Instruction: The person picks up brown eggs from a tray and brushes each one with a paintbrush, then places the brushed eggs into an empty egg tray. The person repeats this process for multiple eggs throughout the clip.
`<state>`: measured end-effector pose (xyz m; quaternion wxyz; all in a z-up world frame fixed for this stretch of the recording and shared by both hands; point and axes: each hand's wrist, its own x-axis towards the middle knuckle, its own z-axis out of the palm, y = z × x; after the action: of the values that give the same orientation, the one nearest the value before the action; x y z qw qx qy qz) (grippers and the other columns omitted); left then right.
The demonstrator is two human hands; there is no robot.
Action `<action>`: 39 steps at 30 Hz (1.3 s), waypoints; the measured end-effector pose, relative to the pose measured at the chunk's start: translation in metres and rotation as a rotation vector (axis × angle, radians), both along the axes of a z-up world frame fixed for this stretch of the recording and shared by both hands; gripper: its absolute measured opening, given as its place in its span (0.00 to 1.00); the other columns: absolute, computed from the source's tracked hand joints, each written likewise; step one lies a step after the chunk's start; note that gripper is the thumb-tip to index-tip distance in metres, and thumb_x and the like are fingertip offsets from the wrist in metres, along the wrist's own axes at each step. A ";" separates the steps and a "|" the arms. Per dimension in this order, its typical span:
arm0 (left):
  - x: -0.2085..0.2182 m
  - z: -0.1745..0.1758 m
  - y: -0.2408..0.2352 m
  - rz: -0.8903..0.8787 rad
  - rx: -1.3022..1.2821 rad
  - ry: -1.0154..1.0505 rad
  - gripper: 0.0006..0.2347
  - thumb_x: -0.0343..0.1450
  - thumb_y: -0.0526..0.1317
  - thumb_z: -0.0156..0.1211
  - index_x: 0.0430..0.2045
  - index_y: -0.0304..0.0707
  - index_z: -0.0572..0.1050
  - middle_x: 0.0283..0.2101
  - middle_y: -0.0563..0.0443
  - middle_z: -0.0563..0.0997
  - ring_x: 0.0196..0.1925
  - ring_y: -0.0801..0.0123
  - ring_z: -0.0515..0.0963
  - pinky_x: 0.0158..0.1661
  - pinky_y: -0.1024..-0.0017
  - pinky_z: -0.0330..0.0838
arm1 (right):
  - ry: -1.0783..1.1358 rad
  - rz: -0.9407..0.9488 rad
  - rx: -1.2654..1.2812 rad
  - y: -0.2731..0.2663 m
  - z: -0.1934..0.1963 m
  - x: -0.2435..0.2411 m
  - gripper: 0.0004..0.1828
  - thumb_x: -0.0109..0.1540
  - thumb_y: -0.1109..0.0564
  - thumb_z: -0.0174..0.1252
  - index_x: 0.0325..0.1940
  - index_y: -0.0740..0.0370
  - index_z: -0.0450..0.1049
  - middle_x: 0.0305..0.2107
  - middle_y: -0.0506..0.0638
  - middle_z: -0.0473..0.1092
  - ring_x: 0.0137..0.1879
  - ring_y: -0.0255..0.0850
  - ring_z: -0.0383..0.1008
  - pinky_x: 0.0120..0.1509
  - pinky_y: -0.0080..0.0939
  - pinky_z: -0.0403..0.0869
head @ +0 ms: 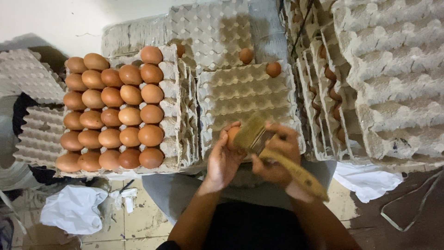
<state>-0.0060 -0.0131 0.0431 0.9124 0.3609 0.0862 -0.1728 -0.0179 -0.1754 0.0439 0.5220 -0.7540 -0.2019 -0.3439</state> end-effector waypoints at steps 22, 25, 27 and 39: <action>-0.009 -0.020 0.004 -0.037 -0.049 -0.035 0.22 0.73 0.45 0.45 0.62 0.39 0.61 0.53 0.44 0.75 0.40 0.69 0.74 0.36 0.78 0.68 | -0.029 -0.094 -0.001 0.006 -0.009 -0.008 0.25 0.51 0.54 0.74 0.42 0.55 0.65 0.56 0.59 0.66 0.63 0.59 0.71 0.66 0.59 0.70; -0.005 -0.028 0.006 0.015 0.031 -0.035 0.21 0.75 0.46 0.44 0.61 0.37 0.65 0.54 0.38 0.76 0.47 0.59 0.75 0.44 0.67 0.71 | 0.037 -0.038 0.040 0.016 -0.014 -0.018 0.21 0.51 0.53 0.75 0.37 0.59 0.70 0.53 0.60 0.70 0.62 0.61 0.74 0.64 0.61 0.71; -0.009 -0.043 0.006 -0.034 0.001 0.033 0.24 0.77 0.49 0.42 0.65 0.35 0.65 0.57 0.41 0.72 0.51 0.57 0.71 0.52 0.59 0.70 | 0.053 0.005 -0.014 0.007 -0.028 -0.019 0.20 0.48 0.52 0.76 0.30 0.59 0.69 0.52 0.59 0.71 0.61 0.59 0.75 0.64 0.58 0.72; 0.005 -0.052 0.033 -0.013 0.231 -0.398 0.22 0.72 0.35 0.60 0.62 0.31 0.67 0.63 0.37 0.72 0.61 0.56 0.74 0.57 0.65 0.71 | 0.085 0.005 0.120 -0.013 -0.018 -0.007 0.28 0.50 0.55 0.73 0.47 0.52 0.64 0.55 0.57 0.68 0.62 0.54 0.74 0.60 0.53 0.74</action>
<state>-0.0009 0.0198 -0.0086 0.8629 0.4905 -0.0787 -0.0930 -0.0252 -0.1885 0.0259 0.5752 -0.7347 -0.1604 -0.3220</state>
